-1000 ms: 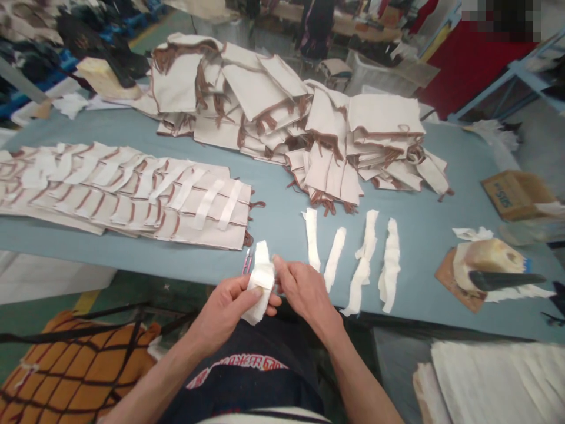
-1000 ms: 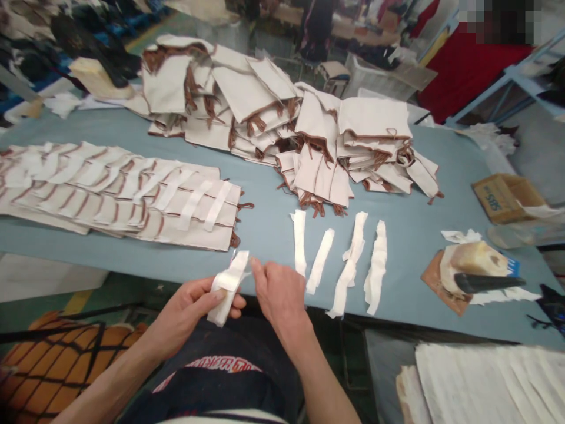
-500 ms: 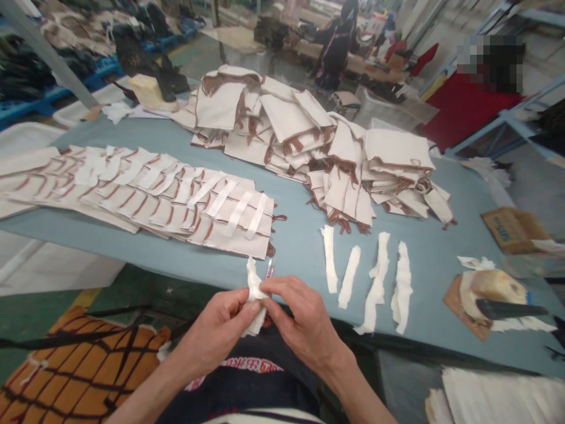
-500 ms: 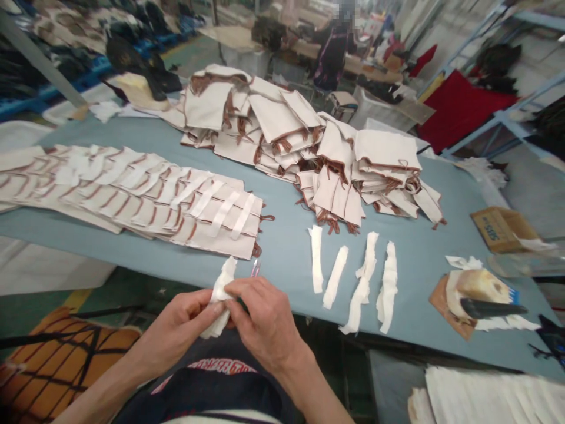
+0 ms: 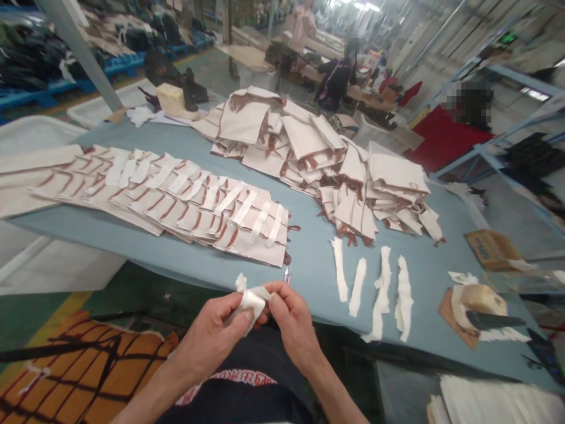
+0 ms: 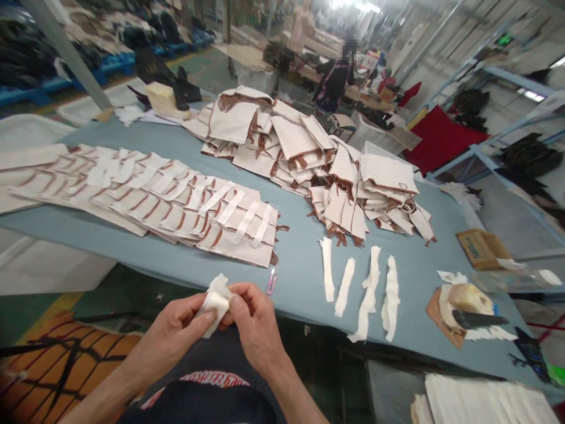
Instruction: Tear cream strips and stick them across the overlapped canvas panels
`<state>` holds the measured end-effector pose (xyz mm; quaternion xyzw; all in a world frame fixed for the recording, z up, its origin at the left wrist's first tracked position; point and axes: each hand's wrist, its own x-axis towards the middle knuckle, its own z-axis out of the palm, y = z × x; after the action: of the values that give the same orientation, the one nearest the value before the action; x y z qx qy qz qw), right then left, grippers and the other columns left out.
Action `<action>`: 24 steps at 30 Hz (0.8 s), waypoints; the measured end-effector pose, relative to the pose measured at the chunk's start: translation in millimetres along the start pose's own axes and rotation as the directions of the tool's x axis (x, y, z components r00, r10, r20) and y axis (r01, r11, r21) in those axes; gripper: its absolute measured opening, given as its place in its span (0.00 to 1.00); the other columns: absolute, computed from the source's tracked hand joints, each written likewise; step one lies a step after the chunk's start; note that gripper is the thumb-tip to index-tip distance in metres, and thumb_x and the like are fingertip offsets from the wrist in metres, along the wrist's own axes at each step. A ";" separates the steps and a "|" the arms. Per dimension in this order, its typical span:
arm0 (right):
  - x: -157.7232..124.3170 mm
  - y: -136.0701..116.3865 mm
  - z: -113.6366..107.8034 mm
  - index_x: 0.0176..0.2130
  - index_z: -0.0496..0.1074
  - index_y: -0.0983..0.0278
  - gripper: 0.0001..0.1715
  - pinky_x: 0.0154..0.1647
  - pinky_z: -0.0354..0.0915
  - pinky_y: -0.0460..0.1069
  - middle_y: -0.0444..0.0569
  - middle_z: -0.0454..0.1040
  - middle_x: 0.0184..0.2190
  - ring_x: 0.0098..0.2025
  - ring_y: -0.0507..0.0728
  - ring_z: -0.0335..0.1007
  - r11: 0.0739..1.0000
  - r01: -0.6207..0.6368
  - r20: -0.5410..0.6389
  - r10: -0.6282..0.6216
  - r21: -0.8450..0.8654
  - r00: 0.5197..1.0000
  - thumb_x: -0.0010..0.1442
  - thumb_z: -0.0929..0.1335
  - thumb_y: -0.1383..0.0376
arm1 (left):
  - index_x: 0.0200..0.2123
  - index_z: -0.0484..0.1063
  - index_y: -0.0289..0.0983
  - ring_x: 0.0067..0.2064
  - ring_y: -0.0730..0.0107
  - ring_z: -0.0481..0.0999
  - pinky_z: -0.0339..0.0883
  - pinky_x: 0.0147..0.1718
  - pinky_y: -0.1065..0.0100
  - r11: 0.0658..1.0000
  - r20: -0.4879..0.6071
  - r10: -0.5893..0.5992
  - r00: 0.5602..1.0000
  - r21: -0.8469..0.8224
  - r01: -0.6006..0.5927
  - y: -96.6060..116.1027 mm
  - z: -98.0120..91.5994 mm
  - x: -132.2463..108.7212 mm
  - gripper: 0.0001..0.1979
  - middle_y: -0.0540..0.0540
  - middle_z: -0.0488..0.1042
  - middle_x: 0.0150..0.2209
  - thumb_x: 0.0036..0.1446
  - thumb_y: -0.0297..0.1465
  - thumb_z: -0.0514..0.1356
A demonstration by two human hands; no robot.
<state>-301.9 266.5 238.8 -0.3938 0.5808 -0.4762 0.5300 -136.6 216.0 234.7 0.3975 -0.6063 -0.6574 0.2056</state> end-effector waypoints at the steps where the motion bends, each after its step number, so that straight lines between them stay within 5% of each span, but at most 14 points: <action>1: -0.6 0.1 4.7 0.45 0.74 0.64 0.23 0.38 0.70 0.48 0.46 0.76 0.33 0.34 0.54 0.72 1.000 -0.009 0.007 0.009 -0.015 1.000 0.61 0.71 0.49 | 0.37 0.78 0.33 0.34 0.67 0.69 0.62 0.34 0.70 1.000 -0.009 0.009 1.000 -0.001 -0.009 -0.9 -3.0 -0.8 0.17 0.48 0.76 0.32 0.61 0.40 0.55; 4: -0.3 1.0 14.3 0.43 0.75 0.64 0.20 0.41 0.71 0.48 0.47 0.77 0.37 0.38 0.55 0.73 0.997 -0.043 -0.030 0.041 -0.067 0.999 0.55 0.75 0.54 | 0.38 0.78 0.33 0.34 0.68 0.68 0.62 0.35 0.71 1.000 -0.008 0.023 1.000 -0.006 -0.023 -2.0 -8.3 -2.1 0.18 0.49 0.76 0.33 0.61 0.40 0.56; 11: 9.3 8.3 10.3 0.36 0.72 0.64 0.22 0.32 0.68 0.47 0.44 0.72 0.27 0.28 0.51 0.67 0.999 -0.037 -0.014 0.037 -0.023 0.999 0.61 0.71 0.48 | 0.32 0.75 0.33 0.32 0.70 0.65 0.59 0.31 0.72 0.997 -0.049 0.065 0.997 -0.034 -0.066 -10.9 -1.2 -0.8 0.18 0.49 0.71 0.29 0.61 0.42 0.56; 16: 14.4 14.2 -2.0 0.34 0.73 0.64 0.18 0.31 0.66 0.46 0.44 0.72 0.28 0.29 0.52 0.67 0.968 0.033 -0.037 -0.044 -0.247 0.998 0.64 0.68 0.52 | 0.31 0.74 0.32 0.30 0.72 0.64 0.59 0.30 0.72 0.984 -0.119 0.004 0.993 -0.177 -0.026 -18.3 18.9 9.1 0.27 0.48 0.70 0.28 0.62 0.52 0.57; 20: 14.7 15.3 -16.1 0.35 0.72 0.64 0.21 0.25 0.65 0.46 0.43 0.70 0.24 0.24 0.51 0.64 0.979 -0.020 -0.011 0.018 -0.201 1.000 0.64 0.68 0.49 | 0.34 0.75 0.31 0.28 0.73 0.63 0.58 0.28 0.72 0.969 -0.099 -0.038 0.994 -0.248 0.012 -12.7 37.7 16.3 0.30 0.48 0.71 0.27 0.62 0.56 0.56; 24: 22.4 9.2 -42.9 0.35 0.72 0.64 0.22 0.33 0.68 0.47 0.44 0.73 0.27 0.29 0.52 0.68 0.988 -0.001 -0.034 -0.004 -0.153 0.999 0.63 0.68 0.48 | 0.31 0.73 0.33 0.28 0.72 0.63 0.58 0.29 0.71 0.987 -0.097 -0.065 0.993 -0.156 0.049 -1.3 50.8 16.5 0.30 0.49 0.70 0.27 0.64 0.56 0.54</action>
<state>-346.8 253.0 223.8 -0.4254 0.6244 -0.4373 0.4878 -185.4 236.0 226.4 0.4308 -0.5311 -0.6865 0.2471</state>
